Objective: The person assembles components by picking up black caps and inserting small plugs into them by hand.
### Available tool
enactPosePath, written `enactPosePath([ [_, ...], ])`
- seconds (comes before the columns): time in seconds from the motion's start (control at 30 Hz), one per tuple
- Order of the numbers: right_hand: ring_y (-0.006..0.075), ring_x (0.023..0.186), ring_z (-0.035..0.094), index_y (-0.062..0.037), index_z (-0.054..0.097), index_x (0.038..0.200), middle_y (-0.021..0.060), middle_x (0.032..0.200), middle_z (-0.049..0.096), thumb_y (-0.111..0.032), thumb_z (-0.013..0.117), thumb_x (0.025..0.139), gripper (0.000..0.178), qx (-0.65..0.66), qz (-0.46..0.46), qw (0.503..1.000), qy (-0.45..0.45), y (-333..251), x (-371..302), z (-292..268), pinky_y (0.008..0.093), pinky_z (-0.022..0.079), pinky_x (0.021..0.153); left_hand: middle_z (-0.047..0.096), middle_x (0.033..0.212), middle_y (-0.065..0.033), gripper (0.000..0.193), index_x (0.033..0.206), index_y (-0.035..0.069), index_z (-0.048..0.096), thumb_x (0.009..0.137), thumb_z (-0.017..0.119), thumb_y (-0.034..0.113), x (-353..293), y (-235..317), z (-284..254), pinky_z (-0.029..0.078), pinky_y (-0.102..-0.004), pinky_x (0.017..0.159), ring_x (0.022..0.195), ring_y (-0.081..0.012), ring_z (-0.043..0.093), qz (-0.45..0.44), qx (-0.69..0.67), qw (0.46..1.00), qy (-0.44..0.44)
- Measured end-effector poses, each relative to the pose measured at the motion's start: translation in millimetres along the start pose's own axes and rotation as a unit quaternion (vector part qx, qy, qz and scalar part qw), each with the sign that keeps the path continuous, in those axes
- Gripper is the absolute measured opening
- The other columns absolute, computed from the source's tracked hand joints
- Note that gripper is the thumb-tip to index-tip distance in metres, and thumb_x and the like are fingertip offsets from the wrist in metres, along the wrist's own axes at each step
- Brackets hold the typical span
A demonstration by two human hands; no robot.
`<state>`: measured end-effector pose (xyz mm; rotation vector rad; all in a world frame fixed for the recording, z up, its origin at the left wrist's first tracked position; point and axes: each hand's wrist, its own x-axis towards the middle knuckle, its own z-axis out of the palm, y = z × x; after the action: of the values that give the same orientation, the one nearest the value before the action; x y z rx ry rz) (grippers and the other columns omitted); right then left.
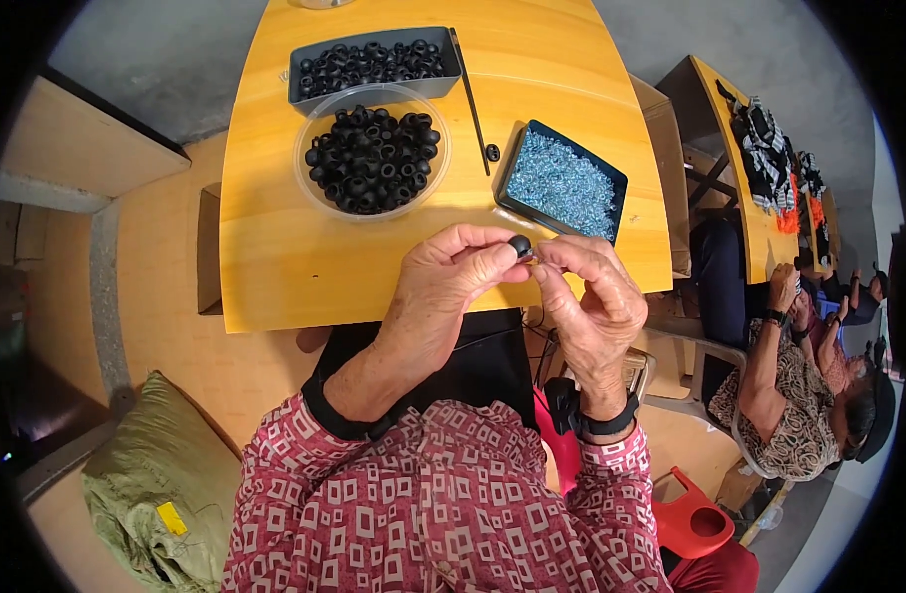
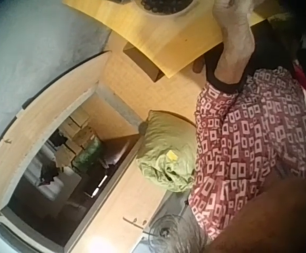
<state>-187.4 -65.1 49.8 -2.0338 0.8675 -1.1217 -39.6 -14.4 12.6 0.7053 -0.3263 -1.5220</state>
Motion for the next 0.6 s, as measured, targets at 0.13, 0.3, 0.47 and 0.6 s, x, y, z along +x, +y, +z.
enactPosePath([
  [0.13,0.0187,0.084,0.06,0.003,0.067,0.092,0.0109,0.089,0.065,0.009,0.067,0.075,0.018,0.025,0.024,0.999,0.002,-3.9,-1.3,-3.2,0.0279,0.048,0.075,0.068,0.093,-0.0093,0.016,0.101,-0.003,0.063,0.086,0.063,0.002,-3.3,6.9,3.7,0.052,-0.0256,0.079,0.084,-0.015,0.066,0.049,0.098,0.994,-0.01],
  [0.3,0.0186,0.079,0.062,-0.0001,0.07,0.093,0.0126,0.089,0.065,0.007,0.066,0.073,0.021,0.015,0.03,0.999,-0.009,-7.3,-4.2,-5.4,0.0269,0.049,0.069,0.068,0.092,-0.0118,0.012,0.096,-0.003,0.065,0.084,0.063,-0.003,-6.6,11.3,3.3,0.055,-0.0278,0.076,0.081,-0.0182,0.067,0.084,0.191,0.978,-0.013],
  [0.47,0.0178,0.079,0.062,-0.0002,0.07,0.093,0.0124,0.089,0.064,0.007,0.065,0.074,0.021,0.032,0.025,0.999,-0.013,-7.8,-5.6,-5.9,0.0264,0.049,0.068,0.068,0.093,-0.0118,0.013,0.096,-0.003,0.065,0.083,0.064,-0.004,-9.2,13.5,3.0,0.055,-0.0266,0.076,0.082,-0.0172,0.067,0.103,0.215,0.971,-0.033],
  [0.6,0.0168,0.078,0.061,-0.0001,0.07,0.093,0.0119,0.089,0.065,0.008,0.065,0.074,0.021,0.044,0.034,0.998,-0.025,-10.4,-5.5,-5.9,0.0258,0.048,0.067,0.068,0.094,-0.0097,0.018,0.1,-0.002,0.064,0.082,0.063,-0.006,-10.1,12.5,3.7,0.053,-0.0254,0.078,0.085,-0.0151,0.066,0.108,0.198,0.974,-0.028],
])
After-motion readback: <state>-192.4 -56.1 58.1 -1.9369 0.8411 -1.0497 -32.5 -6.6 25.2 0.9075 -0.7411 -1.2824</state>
